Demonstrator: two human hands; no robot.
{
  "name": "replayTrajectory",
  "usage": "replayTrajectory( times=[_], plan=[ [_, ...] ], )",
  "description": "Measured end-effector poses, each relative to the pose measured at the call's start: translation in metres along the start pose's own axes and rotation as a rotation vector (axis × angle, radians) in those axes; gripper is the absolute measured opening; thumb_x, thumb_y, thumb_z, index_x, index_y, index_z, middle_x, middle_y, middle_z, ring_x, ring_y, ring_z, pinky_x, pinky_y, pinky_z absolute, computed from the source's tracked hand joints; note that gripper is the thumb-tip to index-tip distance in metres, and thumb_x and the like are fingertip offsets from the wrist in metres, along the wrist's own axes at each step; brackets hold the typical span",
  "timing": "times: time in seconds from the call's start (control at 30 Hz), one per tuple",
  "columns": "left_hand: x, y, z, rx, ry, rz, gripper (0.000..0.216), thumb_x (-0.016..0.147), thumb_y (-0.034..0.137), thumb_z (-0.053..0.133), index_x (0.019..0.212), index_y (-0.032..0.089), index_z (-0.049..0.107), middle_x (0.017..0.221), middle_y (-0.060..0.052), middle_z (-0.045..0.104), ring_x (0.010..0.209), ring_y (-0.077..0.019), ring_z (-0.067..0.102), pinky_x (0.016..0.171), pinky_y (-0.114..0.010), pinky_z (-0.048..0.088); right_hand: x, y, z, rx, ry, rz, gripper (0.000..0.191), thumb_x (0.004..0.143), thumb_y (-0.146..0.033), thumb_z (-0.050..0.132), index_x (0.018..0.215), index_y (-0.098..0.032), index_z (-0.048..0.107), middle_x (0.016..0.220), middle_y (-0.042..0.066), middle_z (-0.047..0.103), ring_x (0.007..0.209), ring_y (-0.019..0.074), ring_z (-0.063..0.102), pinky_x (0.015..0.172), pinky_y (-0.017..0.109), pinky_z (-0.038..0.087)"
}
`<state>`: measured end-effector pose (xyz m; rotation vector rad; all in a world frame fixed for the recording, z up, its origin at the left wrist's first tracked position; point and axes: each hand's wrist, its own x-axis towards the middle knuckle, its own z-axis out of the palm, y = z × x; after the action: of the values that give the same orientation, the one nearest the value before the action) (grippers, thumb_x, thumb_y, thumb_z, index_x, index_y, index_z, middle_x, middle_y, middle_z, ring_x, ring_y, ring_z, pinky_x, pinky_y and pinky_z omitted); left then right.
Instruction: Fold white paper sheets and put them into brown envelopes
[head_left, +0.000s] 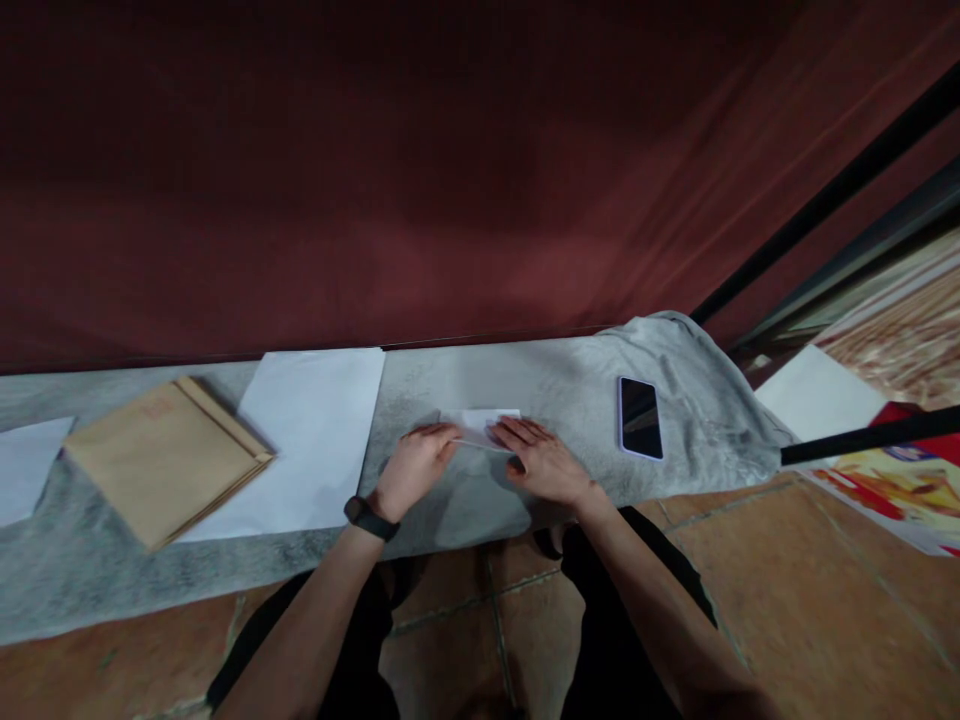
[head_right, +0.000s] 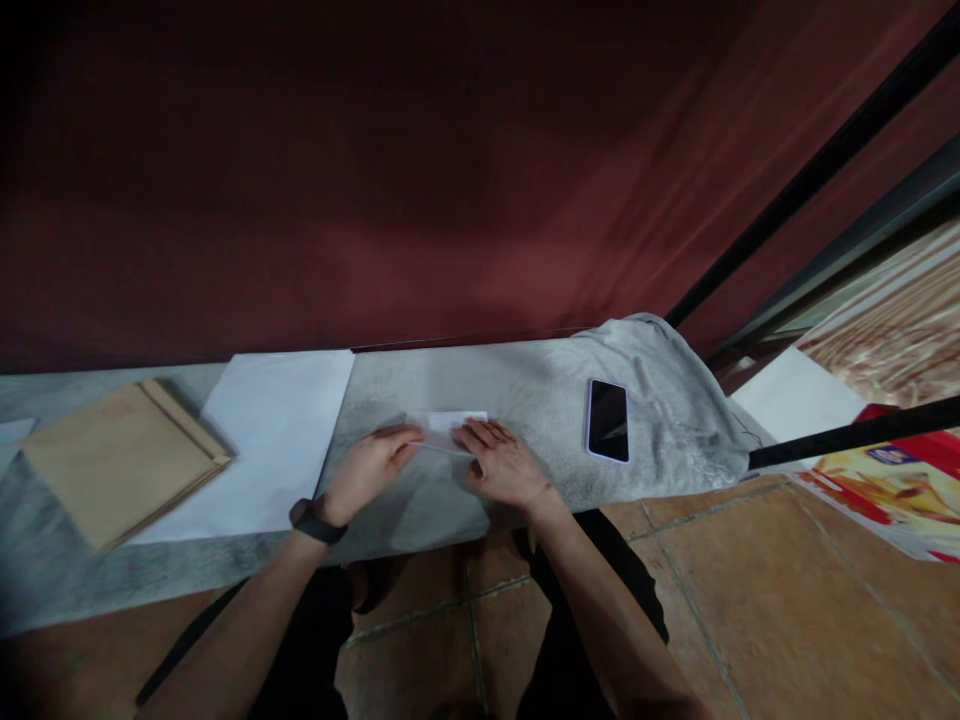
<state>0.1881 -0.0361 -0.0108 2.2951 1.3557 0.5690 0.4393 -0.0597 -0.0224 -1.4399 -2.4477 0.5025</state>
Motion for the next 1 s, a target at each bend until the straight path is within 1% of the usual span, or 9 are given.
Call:
replayTrajectory(
  times=[0.1, 0.2, 0.3, 0.43, 0.53, 0.63, 0.77, 0.87, 1.0],
  plan=[
    [0.007, -0.001, -0.008, -0.335, 0.169, -0.168, 0.022, 0.090, 0.039, 0.058, 0.087, 0.021, 0.070, 0.086, -0.003, 0.074, 0.081, -0.0182, 0.067, 0.074, -0.028, 0.051, 0.007, 0.010, -0.004, 0.278, 0.129, 0.128, 0.034, 0.096, -0.027, 0.046, 0.122, -0.022, 0.067, 0.117, 0.006, 0.074, 0.105, 0.0208, 0.068, 0.092, 0.033, 0.052],
    [0.016, -0.005, -0.003, -0.650, 0.329, -0.316, 0.025, 0.084, 0.044, 0.064, 0.078, 0.020, 0.062, 0.071, 0.002, 0.065, 0.065, -0.0135, 0.059, 0.061, -0.023, 0.045, 0.019, 0.016, 0.001, 0.544, 0.321, 0.309, 0.033, 0.098, -0.040, 0.046, 0.096, -0.018, 0.070, 0.082, 0.002, 0.073, 0.074, 0.0182, 0.066, 0.065, 0.026, 0.049],
    [0.024, -0.014, 0.011, -0.744, 0.406, -0.426, 0.017, 0.081, 0.036, 0.066, 0.085, 0.020, 0.061, 0.067, 0.004, 0.061, 0.060, -0.0125, 0.056, 0.059, -0.023, 0.044, 0.030, 0.015, 0.010, 0.559, 0.364, 0.433, 0.026, 0.095, -0.038, 0.051, 0.089, -0.018, 0.067, 0.076, 0.001, 0.070, 0.068, 0.0163, 0.062, 0.060, 0.024, 0.044],
    [0.027, -0.018, 0.031, -0.443, 0.401, -0.490, 0.033, 0.082, 0.021, 0.061, 0.114, 0.019, 0.062, 0.069, 0.002, 0.063, 0.065, -0.0174, 0.061, 0.066, -0.029, 0.048, 0.036, 0.004, 0.016, 0.208, 0.226, 0.559, 0.016, 0.096, -0.030, 0.054, 0.097, -0.022, 0.067, 0.086, 0.004, 0.074, 0.079, 0.0186, 0.067, 0.070, 0.025, 0.044],
    [0.025, -0.013, 0.038, -0.204, 0.353, -0.451, 0.047, 0.087, 0.016, 0.056, 0.134, 0.019, 0.055, 0.089, -0.004, 0.070, 0.079, -0.0213, 0.066, 0.077, -0.033, 0.052, 0.035, -0.003, 0.020, 0.008, 0.174, 0.578, 0.021, 0.100, -0.029, 0.050, 0.115, -0.021, 0.064, 0.105, 0.009, 0.074, 0.093, 0.0215, 0.069, 0.081, 0.029, 0.046],
    [0.023, -0.006, 0.039, -0.021, 0.308, -0.398, 0.048, 0.092, 0.015, 0.048, 0.139, 0.019, 0.051, 0.113, -0.011, 0.068, 0.091, -0.0227, 0.068, 0.083, -0.034, 0.054, 0.032, -0.005, 0.024, -0.109, 0.201, 0.552, 0.030, 0.102, -0.028, 0.046, 0.128, -0.017, 0.056, 0.114, 0.013, 0.072, 0.102, 0.0243, 0.066, 0.092, 0.035, 0.045],
    [0.019, 0.002, 0.035, 0.199, 0.242, -0.360, 0.046, 0.098, 0.020, 0.038, 0.142, 0.017, 0.050, 0.126, -0.016, 0.063, 0.100, -0.0267, 0.068, 0.090, -0.041, 0.054, 0.029, -0.008, 0.025, -0.195, 0.285, 0.487, 0.038, 0.103, -0.029, 0.042, 0.136, -0.012, 0.052, 0.118, 0.019, 0.068, 0.110, 0.0315, 0.061, 0.100, 0.046, 0.043],
    [0.015, 0.011, 0.041, 0.317, 0.229, -0.245, 0.049, 0.099, 0.024, 0.035, 0.146, 0.014, 0.047, 0.146, -0.020, 0.051, 0.129, -0.0342, 0.054, 0.108, -0.053, 0.042, 0.030, -0.016, 0.027, -0.199, 0.280, 0.415, 0.045, 0.104, -0.031, 0.038, 0.143, -0.011, 0.049, 0.132, 0.021, 0.060, 0.123, 0.0338, 0.054, 0.107, 0.052, 0.039],
    [0.008, 0.022, 0.067, 0.350, 0.140, -0.066, 0.061, 0.096, 0.020, 0.033, 0.157, 0.011, 0.027, 0.164, -0.016, 0.028, 0.153, -0.0288, 0.020, 0.124, -0.054, 0.020, 0.036, -0.031, 0.042, -0.085, 0.212, 0.164, 0.054, 0.107, -0.036, 0.025, 0.155, -0.014, 0.034, 0.156, 0.014, 0.044, 0.144, 0.0249, 0.038, 0.119, 0.045, 0.032]
  ],
)
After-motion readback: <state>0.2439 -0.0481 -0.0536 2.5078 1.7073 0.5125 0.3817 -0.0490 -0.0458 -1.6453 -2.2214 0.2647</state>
